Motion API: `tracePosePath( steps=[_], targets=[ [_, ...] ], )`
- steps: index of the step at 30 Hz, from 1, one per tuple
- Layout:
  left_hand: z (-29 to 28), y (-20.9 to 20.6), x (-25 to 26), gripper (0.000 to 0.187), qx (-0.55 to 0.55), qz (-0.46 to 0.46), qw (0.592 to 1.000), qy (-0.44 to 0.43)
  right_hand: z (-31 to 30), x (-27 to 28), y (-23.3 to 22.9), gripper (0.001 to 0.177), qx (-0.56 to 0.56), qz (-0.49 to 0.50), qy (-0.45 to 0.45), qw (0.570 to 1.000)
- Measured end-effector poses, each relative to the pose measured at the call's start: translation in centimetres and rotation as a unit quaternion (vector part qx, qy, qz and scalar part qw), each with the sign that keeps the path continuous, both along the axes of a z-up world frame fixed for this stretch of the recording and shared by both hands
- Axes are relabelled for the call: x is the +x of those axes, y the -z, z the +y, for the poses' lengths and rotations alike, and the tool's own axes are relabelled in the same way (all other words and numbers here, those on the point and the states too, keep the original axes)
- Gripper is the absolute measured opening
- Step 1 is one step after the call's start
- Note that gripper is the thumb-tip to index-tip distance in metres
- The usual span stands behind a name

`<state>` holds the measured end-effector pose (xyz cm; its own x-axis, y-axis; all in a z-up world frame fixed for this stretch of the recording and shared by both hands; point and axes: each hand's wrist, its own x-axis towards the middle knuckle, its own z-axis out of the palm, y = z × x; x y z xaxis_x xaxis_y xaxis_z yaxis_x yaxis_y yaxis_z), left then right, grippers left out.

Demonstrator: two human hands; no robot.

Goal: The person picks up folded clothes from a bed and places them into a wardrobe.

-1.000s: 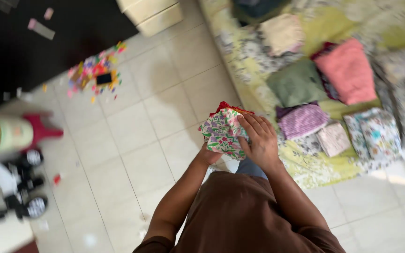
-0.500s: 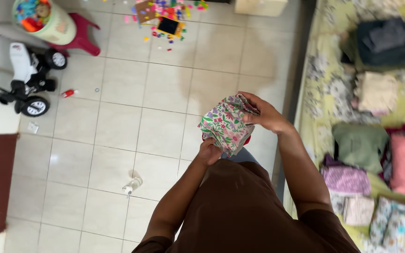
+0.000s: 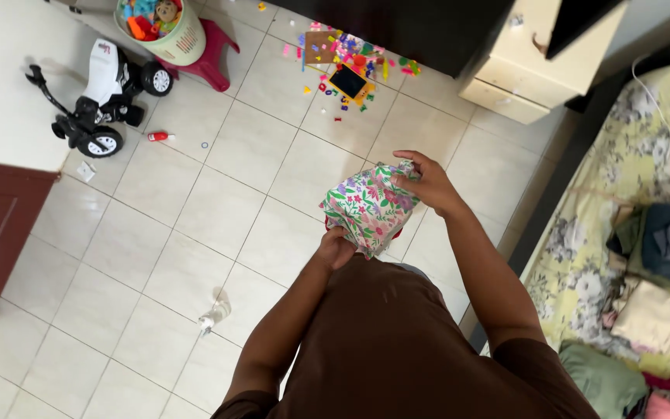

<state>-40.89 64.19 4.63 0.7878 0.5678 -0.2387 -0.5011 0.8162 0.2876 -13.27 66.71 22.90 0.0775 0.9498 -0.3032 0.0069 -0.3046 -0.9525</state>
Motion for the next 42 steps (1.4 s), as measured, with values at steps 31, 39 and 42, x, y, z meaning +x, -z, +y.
tracePosePath(
  steps=[31,39,42],
  targets=[
    [47.2,-20.1,20.7,0.073,0.827,0.359,0.433,0.014,36.7,3.3,2.4,0.084,0.14,0.475,0.293,0.818],
    [55.9,-18.0,27.4,0.056,0.806,0.377,0.457,-0.005,41.2,13.6,8.6,0.056,0.068,0.436,0.359,0.822],
    [59.2,-15.7,32.1,0.067,0.691,0.359,0.626,-0.048,43.4,19.6,10.1,0.062,0.066,0.403,0.325,0.853]
  ],
)
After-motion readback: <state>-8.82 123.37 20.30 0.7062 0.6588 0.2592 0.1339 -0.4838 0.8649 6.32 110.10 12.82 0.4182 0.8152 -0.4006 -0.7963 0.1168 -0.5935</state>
